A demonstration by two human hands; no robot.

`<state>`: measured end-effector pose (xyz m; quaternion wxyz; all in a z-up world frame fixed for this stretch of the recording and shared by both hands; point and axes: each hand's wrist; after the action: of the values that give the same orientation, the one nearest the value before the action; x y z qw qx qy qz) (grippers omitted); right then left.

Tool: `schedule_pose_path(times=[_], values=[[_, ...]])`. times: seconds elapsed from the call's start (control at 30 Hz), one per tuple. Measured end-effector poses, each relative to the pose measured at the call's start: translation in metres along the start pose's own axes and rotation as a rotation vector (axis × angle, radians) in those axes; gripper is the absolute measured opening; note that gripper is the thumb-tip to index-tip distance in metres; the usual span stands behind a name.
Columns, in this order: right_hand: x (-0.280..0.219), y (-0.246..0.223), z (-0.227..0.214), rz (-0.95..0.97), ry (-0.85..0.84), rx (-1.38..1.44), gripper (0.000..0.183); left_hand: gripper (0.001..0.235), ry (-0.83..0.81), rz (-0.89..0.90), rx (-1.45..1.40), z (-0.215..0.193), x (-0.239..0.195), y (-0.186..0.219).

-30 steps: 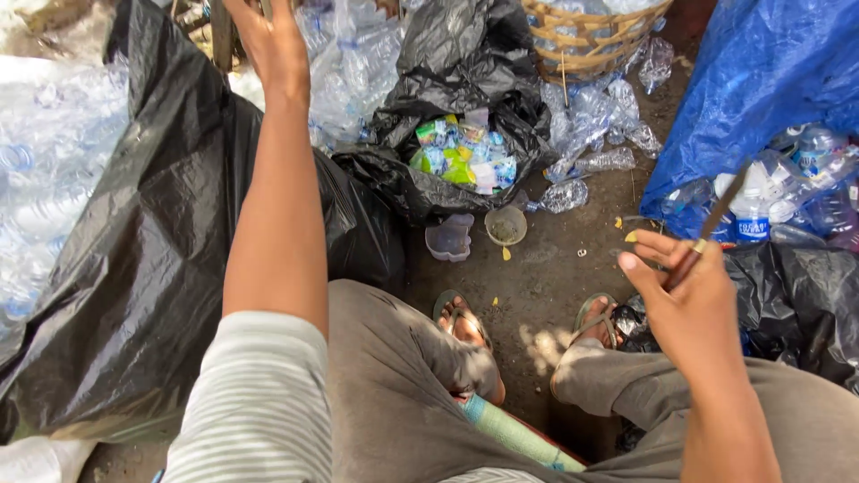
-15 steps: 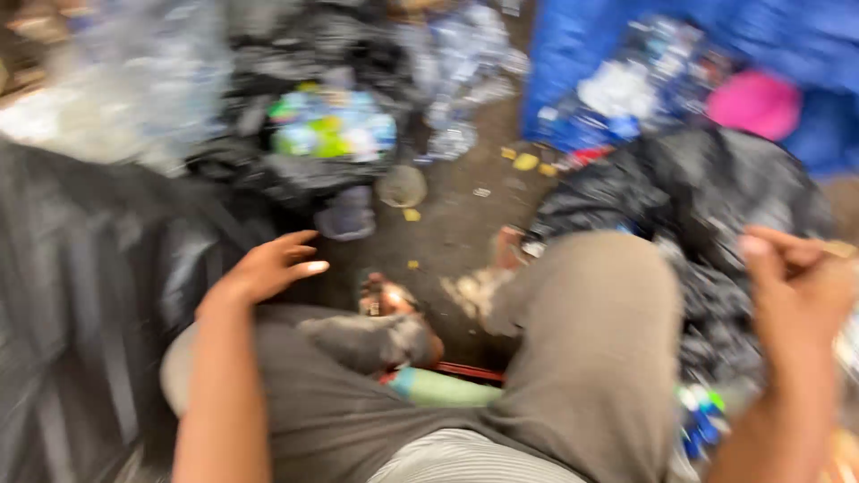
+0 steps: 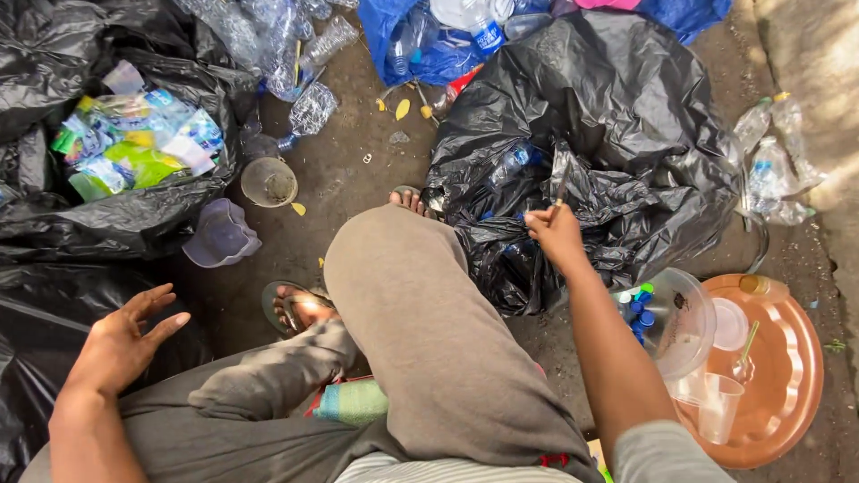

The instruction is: The person sits on the ground and uses a knife to cut the labels and tops off plastic water bottles. They repeatedly pick up bottles, cut them, and place the pieces into a black plastic bag.

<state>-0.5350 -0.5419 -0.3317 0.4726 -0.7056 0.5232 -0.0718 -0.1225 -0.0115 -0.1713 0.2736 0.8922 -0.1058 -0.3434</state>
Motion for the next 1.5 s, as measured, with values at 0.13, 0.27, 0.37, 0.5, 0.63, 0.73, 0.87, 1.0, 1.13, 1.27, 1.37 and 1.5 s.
schedule_pose_path(times=[0.13,0.27,0.37,0.5,0.63,0.73,0.87,1.0,1.13,1.27,1.37,1.5], values=[[0.062,0.030,0.053,-0.012,0.110,-0.223,0.027,0.060,0.027,-0.010,0.003,0.001,0.003,-0.010],[0.077,0.030,0.072,0.015,-0.041,-0.505,0.042,0.060,0.032,-0.090,-0.045,0.005,0.004,0.001],[0.071,0.040,0.080,-0.054,-0.260,-0.786,0.076,0.061,0.017,-0.144,-0.068,0.007,0.010,-0.004],[0.041,0.045,0.077,0.020,-0.333,-0.986,0.071,0.064,0.012,-0.169,0.048,0.008,0.017,-0.009],[0.024,0.066,0.071,-0.026,-0.266,-1.006,0.083,0.064,-0.038,-0.196,0.129,0.010,0.024,-0.014],[0.011,0.050,0.057,0.011,-0.230,-0.889,0.087,0.064,-0.046,-0.217,0.137,0.012,0.030,-0.012],[0.011,0.055,0.036,-0.013,0.002,-0.791,0.052,0.064,-0.045,-0.199,0.190,0.011,0.027,-0.017],[0.029,0.095,0.029,-0.276,0.127,-0.991,0.035,0.065,-0.046,-0.192,0.285,0.012,0.028,-0.018],[0.048,0.108,0.039,-0.103,-0.040,-1.056,0.057,0.067,-0.043,-0.174,0.267,0.010,0.033,-0.023],[0.043,0.068,0.029,-0.115,0.048,-0.981,0.053,0.065,-0.001,-0.126,0.155,0.011,0.020,-0.019],[0.004,-0.034,-0.002,-0.292,0.206,-0.802,0.059,0.065,0.030,-0.024,0.144,0.007,0.015,-0.013],[-0.042,-0.147,-0.038,-0.486,0.333,-0.235,0.059,0.065,0.080,0.064,0.082,0.006,-0.012,0.049]])
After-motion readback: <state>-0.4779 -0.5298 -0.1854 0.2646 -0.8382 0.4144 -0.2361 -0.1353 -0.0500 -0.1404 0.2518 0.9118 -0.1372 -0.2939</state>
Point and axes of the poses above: each hand's wrist, its own x-axis towards the middle knuckle, its own z-axis out of the palm, y = z × x, and after that the axes turned 11 degrees about -x, right-handed
